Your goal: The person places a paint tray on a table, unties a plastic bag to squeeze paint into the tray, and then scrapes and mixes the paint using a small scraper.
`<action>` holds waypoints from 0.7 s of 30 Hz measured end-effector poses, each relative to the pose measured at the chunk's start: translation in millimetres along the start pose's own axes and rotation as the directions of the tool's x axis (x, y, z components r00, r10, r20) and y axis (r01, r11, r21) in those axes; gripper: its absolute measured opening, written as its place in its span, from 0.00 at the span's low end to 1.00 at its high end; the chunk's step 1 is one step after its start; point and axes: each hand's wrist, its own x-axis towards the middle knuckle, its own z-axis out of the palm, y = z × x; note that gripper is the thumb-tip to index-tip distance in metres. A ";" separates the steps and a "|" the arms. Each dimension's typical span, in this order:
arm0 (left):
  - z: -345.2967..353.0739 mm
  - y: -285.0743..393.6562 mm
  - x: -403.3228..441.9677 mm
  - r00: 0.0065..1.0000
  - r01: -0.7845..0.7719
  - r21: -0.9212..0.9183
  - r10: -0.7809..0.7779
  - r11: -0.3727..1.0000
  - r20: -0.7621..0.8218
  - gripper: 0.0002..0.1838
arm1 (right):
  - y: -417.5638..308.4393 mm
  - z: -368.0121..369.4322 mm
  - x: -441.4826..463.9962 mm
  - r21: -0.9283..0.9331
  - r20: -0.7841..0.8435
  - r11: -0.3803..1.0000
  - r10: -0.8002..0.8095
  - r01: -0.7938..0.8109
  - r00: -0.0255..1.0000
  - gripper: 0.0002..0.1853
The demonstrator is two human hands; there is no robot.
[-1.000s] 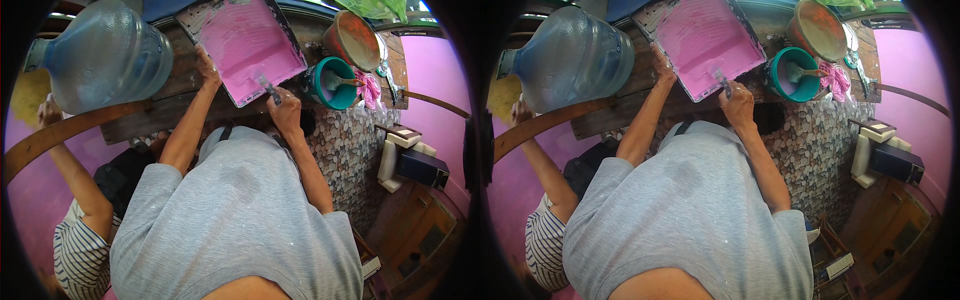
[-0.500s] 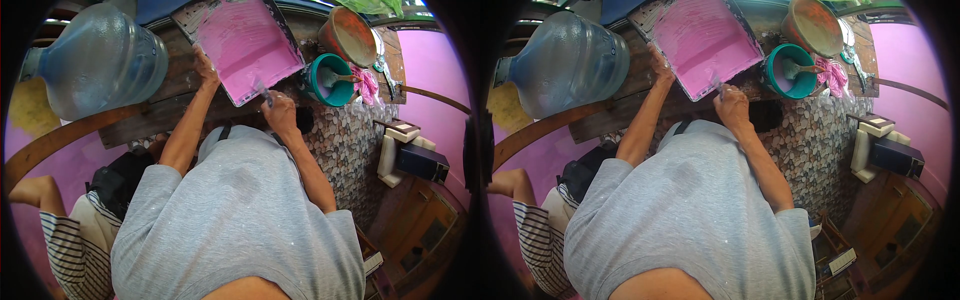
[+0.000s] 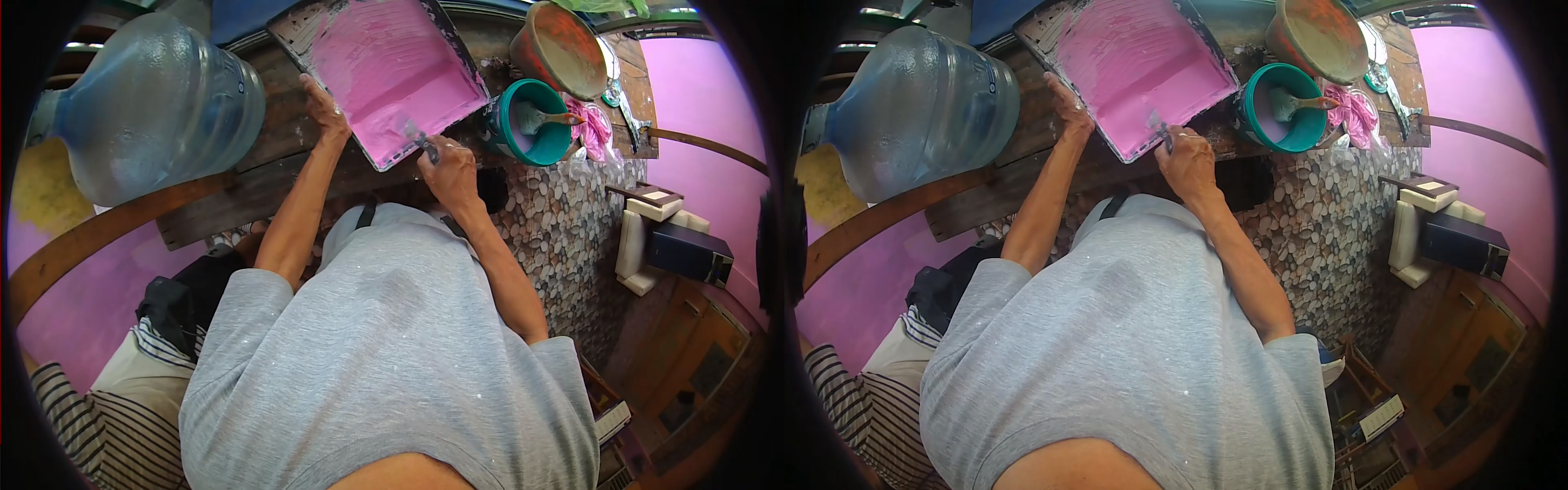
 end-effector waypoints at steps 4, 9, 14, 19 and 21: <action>7.5 11.9 -8.8 1.000 0.024 -0.020 -0.023 1.000 0.018 0.46 | -3.1 5.1 -0.8 -0.118 0.050 0.993 -0.017 0.023 0.999 0.11; 6.3 8.6 -7.4 1.000 -0.006 -0.035 0.007 0.999 0.030 0.45 | -12.2 -0.2 6.0 0.012 -0.026 0.999 -0.047 0.047 0.999 0.10; 0.0 -1.6 -0.7 0.999 -0.035 0.007 0.035 0.999 0.015 0.45 | -9.4 7.8 -1.7 -0.113 0.027 0.992 -0.046 0.048 0.999 0.09; 5.7 4.5 -4.1 0.999 -0.005 -0.024 0.006 1.000 0.037 0.46 | -5.7 -5.0 4.6 -0.005 0.064 0.999 0.038 -0.037 0.997 0.09; 5.5 7.5 -6.3 1.000 -0.030 -0.005 0.030 1.000 0.007 0.46 | -0.9 -6.2 3.3 -0.184 0.003 0.980 0.073 -0.071 0.997 0.11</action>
